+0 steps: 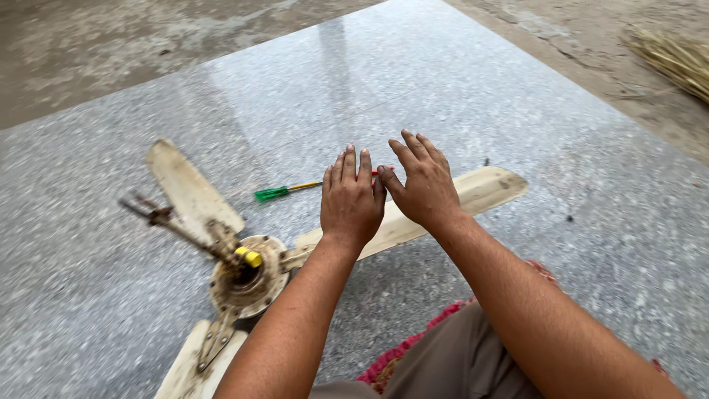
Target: The person uses pliers and a screwdriver to adjust and tighten components at the central hub of a ceiling fan lying on the floor. They manipulate wires and fasteners within the motor housing while seated.
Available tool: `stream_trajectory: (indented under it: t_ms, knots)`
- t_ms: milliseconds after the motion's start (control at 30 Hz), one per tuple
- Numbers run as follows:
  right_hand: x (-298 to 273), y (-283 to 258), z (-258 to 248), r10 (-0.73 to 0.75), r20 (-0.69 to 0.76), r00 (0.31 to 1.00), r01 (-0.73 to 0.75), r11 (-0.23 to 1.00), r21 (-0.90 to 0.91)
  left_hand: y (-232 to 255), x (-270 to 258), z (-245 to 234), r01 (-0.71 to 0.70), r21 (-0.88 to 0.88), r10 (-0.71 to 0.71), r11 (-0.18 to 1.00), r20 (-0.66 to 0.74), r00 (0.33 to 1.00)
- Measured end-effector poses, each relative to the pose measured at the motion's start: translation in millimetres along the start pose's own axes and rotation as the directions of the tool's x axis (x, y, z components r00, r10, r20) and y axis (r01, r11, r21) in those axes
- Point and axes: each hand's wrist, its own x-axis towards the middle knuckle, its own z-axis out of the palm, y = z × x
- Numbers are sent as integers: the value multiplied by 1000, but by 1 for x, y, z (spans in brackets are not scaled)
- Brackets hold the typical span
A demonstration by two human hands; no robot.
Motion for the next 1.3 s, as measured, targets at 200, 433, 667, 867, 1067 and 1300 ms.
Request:
stream_trajectory:
  t_ms: [200, 433, 667, 867, 1067, 1300]
  knots:
    - [1, -51, 37, -65, 54, 996, 62, 997, 45, -57, -26, -23, 33, 47, -34, 998, 11, 999]
    - [4, -87, 82, -113, 112, 987, 106, 992, 67, -108, -53, -25, 102, 97, -106, 990, 38, 994]
    - [15, -100, 126, -127, 198, 972, 126, 992, 18, -144, -59, -8, 165, 170, -184, 972, 101, 978]
    - [29, -95, 157, -130, 269, 954, 129, 991, 22, -164, -49, 19, 235, 173, -265, 956, 174, 949]
    - [53, -82, 193, -87, 379, 921, 83, 996, 28, -182, -35, 59, 255, 168, -284, 952, 184, 941]
    - [79, -58, 251, -65, 499, 864, 56, 998, 32, -217, -20, 101, 325, 229, -384, 918, 303, 872]
